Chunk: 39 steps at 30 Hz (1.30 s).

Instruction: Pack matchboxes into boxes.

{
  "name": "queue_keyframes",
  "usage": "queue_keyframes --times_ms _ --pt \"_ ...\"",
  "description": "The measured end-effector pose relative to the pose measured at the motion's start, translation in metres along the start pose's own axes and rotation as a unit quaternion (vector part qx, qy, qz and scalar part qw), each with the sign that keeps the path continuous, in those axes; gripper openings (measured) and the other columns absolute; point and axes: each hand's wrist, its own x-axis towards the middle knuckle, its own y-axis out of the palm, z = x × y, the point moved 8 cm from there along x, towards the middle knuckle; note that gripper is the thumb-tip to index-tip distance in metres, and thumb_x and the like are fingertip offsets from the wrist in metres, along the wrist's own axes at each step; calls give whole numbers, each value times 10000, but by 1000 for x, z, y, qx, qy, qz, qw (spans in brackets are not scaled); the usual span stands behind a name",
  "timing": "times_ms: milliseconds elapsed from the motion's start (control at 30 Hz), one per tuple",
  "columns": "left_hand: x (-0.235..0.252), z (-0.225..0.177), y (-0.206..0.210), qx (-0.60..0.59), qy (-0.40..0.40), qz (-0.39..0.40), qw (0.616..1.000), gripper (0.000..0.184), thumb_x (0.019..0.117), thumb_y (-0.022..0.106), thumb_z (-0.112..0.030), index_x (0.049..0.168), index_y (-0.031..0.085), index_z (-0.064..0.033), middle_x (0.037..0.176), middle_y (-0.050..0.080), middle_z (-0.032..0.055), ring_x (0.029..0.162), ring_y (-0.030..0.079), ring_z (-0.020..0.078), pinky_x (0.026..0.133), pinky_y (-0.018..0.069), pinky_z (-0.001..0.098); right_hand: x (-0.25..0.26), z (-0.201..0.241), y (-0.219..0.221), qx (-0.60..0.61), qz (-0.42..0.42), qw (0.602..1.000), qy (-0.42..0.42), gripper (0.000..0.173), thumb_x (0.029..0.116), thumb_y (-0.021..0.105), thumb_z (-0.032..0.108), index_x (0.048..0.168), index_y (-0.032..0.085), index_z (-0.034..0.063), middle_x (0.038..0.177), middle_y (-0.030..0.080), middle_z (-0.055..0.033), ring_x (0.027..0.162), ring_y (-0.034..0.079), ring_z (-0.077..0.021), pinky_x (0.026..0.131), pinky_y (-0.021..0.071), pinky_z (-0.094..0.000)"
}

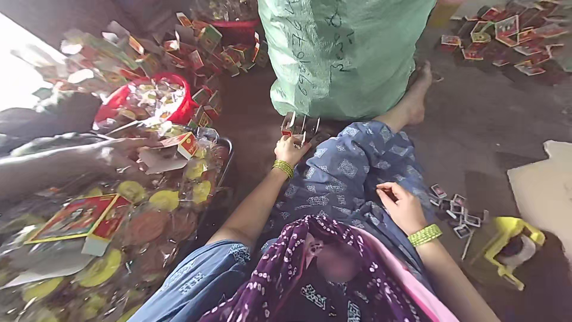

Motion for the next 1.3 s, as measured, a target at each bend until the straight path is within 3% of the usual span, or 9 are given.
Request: queue_keyframes --times_ms 233,400,533,733,867,1033,1133,1200,1300 --pt "-6 -8 -19 101 9 11 995 276 1029 585 -298 1185 739 -132 1333 663 84 1268 584 312 1082 409 581 -2 0 -3 12 -20 1000 -12 218 982 626 219 1087 739 65 1002 758 -74 907 724 -114 844 596 -300" --pt "-55 -58 -79 -30 283 -71 956 262 1054 532 -203 1126 718 -34 1251 680 120 1245 604 258 1107 446 475 -3 4 -8 53 -18 998 6 234 967 643 217 1085 736 37 1001 756 -91 901 724 -138 842 597 -340" --pt "-107 -125 -117 -235 429 21 872 183 1027 539 -99 983 707 -42 1275 657 94 1268 577 221 1077 488 442 3 16 -12 237 4 967 89 241 944 695 204 1112 698 32 997 739 -55 847 718 -125 771 623 -327" --pt "-163 -207 -85 -443 451 331 700 236 1044 568 -359 1036 739 -197 1385 565 -26 1220 545 105 1008 486 296 -13 102 -12 630 232 741 8 529 916 716 278 1368 515 94 1251 663 -42 1112 657 -157 935 568 -350" --pt "-178 -235 -19 -520 384 467 603 207 1011 615 -388 979 741 -228 1354 603 2 989 619 66 798 531 242 -52 112 -9 652 385 648 -86 784 759 884 353 1435 543 150 1288 694 -53 1123 690 -159 921 595 -322" --pt "-175 -218 44 -546 180 465 673 381 1052 483 -274 1413 552 -178 1308 664 54 1117 668 163 944 576 365 -58 90 -35 579 189 793 -23 506 772 871 125 1230 656 145 1118 749 57 1036 704 -68 941 594 -300" --pt "-177 -205 71 -497 167 470 710 735 1049 204 -632 1503 403 -88 1284 675 92 1179 653 210 1007 553 429 -54 56 -55 441 -44 896 19 678 741 909 82 1308 548 -6 1189 714 -88 1103 702 -200 987 602 -416" --pt "-180 -201 85 -477 216 481 703 893 946 492 -716 1500 361 -28 1300 654 110 1186 645 221 1016 545 433 -57 38 -61 319 -144 936 49 616 772 910 212 1246 571 11 1132 710 -85 1044 713 -178 928 626 -384" --pt "-181 -205 98 -413 298 442 738 993 705 951 -257 1444 360 42 1261 669 133 1175 666 219 1045 565 419 -62 33 -57 270 -157 949 32 538 909 795 263 1303 547 -5 1160 694 -102 1073 693 -158 962 601 -368"
